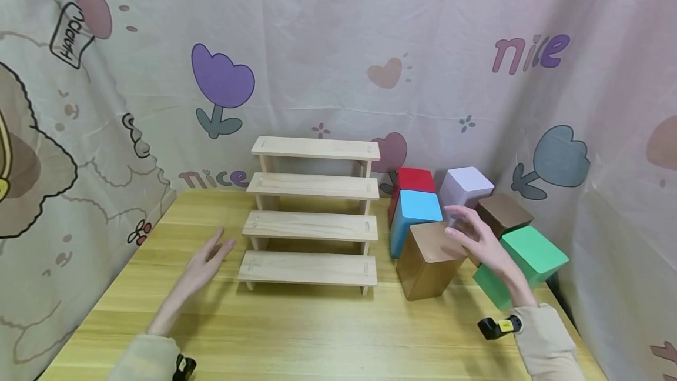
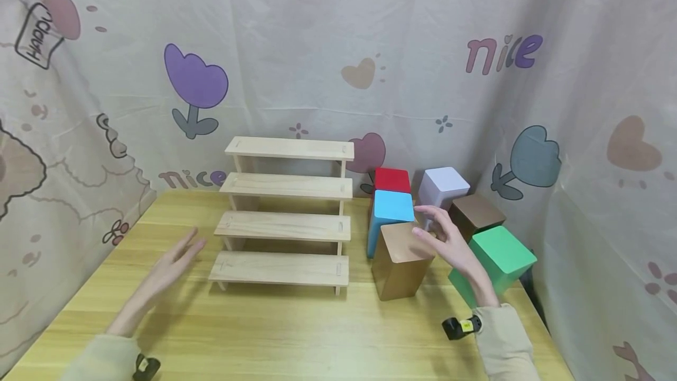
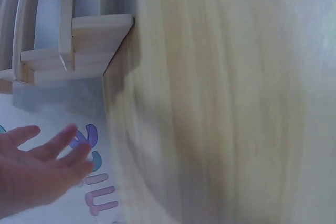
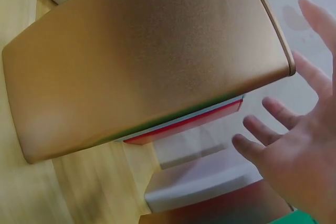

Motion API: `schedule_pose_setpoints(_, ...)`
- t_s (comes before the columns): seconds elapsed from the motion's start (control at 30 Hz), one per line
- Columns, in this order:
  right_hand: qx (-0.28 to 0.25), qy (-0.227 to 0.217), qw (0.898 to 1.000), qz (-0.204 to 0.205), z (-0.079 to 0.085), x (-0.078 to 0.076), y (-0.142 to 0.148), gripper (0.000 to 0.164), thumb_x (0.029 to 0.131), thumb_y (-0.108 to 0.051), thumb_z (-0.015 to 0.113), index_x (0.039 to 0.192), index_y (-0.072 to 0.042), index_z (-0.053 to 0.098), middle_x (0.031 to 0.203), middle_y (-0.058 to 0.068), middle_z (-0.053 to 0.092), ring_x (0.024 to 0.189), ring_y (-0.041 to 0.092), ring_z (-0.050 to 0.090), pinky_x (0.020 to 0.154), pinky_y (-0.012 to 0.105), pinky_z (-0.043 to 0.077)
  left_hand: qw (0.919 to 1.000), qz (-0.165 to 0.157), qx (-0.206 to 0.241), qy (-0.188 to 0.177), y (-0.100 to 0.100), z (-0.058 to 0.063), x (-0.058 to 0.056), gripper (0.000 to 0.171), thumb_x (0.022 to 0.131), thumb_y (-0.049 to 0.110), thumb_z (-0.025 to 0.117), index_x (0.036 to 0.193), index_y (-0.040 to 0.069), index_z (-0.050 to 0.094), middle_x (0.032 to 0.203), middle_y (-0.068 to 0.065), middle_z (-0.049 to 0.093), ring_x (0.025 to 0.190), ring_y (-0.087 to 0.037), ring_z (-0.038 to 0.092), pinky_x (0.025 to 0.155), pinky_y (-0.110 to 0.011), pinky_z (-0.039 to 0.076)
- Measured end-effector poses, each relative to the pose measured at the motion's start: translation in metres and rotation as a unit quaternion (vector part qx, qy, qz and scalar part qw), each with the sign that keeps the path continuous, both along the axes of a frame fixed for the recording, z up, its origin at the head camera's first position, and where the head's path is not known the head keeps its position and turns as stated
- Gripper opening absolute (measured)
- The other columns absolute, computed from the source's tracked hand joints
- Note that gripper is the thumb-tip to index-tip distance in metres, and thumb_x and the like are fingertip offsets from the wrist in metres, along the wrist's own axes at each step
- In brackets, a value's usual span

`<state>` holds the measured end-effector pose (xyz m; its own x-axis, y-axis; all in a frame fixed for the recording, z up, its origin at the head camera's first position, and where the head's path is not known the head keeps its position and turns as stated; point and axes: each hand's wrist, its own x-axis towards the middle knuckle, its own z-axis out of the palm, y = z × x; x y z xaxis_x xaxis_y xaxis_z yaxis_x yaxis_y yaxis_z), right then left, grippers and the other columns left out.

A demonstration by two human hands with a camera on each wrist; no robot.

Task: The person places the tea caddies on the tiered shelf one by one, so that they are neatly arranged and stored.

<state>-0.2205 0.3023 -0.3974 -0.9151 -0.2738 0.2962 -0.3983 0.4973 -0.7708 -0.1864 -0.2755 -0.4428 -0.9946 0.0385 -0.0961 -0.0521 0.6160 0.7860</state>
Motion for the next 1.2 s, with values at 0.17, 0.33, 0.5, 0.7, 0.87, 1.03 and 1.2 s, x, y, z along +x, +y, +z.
schedule_pose_setpoints(0.17, -0.001, -0.017, 1.000, 0.023, -0.006, -0.001, 0.006, 0.048, 0.100, -0.011, 0.059, 0.145, -0.005, 0.045, 0.142, 0.005, 0.045, 0.123, -0.006, 0.042, 0.105, 0.014, 0.039, 0.9975, -0.008, 0.070, -0.009, -0.001, -0.010, 0.003, 0.071, 0.110, 0.043, 0.034, 0.159, -0.003, 0.014, 0.148, -0.038, 0.042, 0.131, -0.053, 0.049, 0.112, -0.068, 0.045)
schedule_pose_setpoints(0.33, -0.025, -0.018, 0.998, 0.058, -0.011, -0.002, 0.009, 0.045, 0.098, -0.006, 0.058, 0.142, -0.004, 0.048, 0.138, -0.004, 0.048, 0.123, 0.001, 0.042, 0.101, 0.012, 0.038, 0.9897, 0.003, 0.141, -0.028, -0.002, -0.022, 0.004, 0.065, 0.109, 0.035, 0.044, 0.154, -0.008, 0.025, 0.143, -0.036, 0.048, 0.118, -0.030, 0.065, 0.106, -0.036, 0.058)
schedule_pose_setpoints(0.5, -0.041, -0.027, 0.995, 0.087, -0.018, -0.002, 0.012, 0.042, 0.097, -0.002, 0.058, 0.138, -0.006, 0.052, 0.138, -0.001, 0.049, 0.120, 0.002, 0.043, 0.098, 0.013, 0.040, 0.9800, 0.009, 0.188, -0.064, -0.002, -0.032, 0.002, 0.067, 0.106, 0.032, 0.052, 0.150, -0.013, 0.029, 0.145, -0.036, 0.046, 0.110, -0.012, 0.066, 0.098, -0.020, 0.060)
schedule_pose_setpoints(0.7, -0.061, -0.039, 0.990, 0.118, -0.021, -0.002, 0.017, 0.046, 0.096, 0.002, 0.057, 0.141, 0.001, 0.046, 0.138, -0.011, 0.052, 0.121, 0.002, 0.045, 0.102, 0.009, 0.039, 0.9729, 0.009, 0.216, -0.083, 0.000, -0.037, 0.001, 0.064, 0.104, 0.028, 0.058, 0.145, -0.016, 0.037, 0.146, -0.035, 0.045, 0.110, -0.012, 0.066, 0.098, -0.023, 0.061)
schedule_pose_setpoints(0.87, -0.062, -0.056, 0.987, 0.135, -0.025, -0.002, 0.021, 0.051, 0.095, 0.002, 0.057, 0.144, 0.001, 0.043, 0.140, -0.015, 0.049, 0.122, 0.003, 0.045, 0.101, 0.010, 0.041, 0.9645, 0.002, 0.245, -0.098, 0.001, -0.036, 0.000, 0.058, 0.100, 0.022, 0.064, 0.139, -0.017, 0.045, 0.123, -0.014, 0.067, 0.098, -0.004, 0.067, 0.092, -0.021, 0.063)
schedule_pose_setpoints(1.03, -0.063, -0.069, 0.983, 0.156, -0.028, -0.003, 0.024, 0.057, 0.092, 0.002, 0.059, 0.146, -0.002, 0.041, 0.140, -0.011, 0.046, 0.120, 0.009, 0.047, 0.095, 0.015, 0.046, 0.9528, -0.011, 0.281, -0.113, -0.001, -0.036, -0.001, 0.045, 0.099, 0.018, 0.066, 0.130, -0.013, 0.057, 0.101, 0.007, 0.071, 0.091, -0.004, 0.069, 0.086, -0.019, 0.064)
schedule_pose_setpoints(1.2, -0.066, -0.075, 0.982, 0.159, -0.031, -0.004, 0.025, 0.063, 0.089, 0.001, 0.064, 0.147, -0.005, 0.039, 0.141, -0.009, 0.045, 0.120, 0.009, 0.047, 0.095, 0.016, 0.049, 0.9461, -0.029, 0.301, -0.117, -0.004, -0.038, -0.001, 0.030, 0.098, 0.015, 0.066, 0.120, -0.005, 0.066, 0.097, 0.006, 0.073, 0.088, -0.008, 0.071, 0.085, -0.019, 0.064)
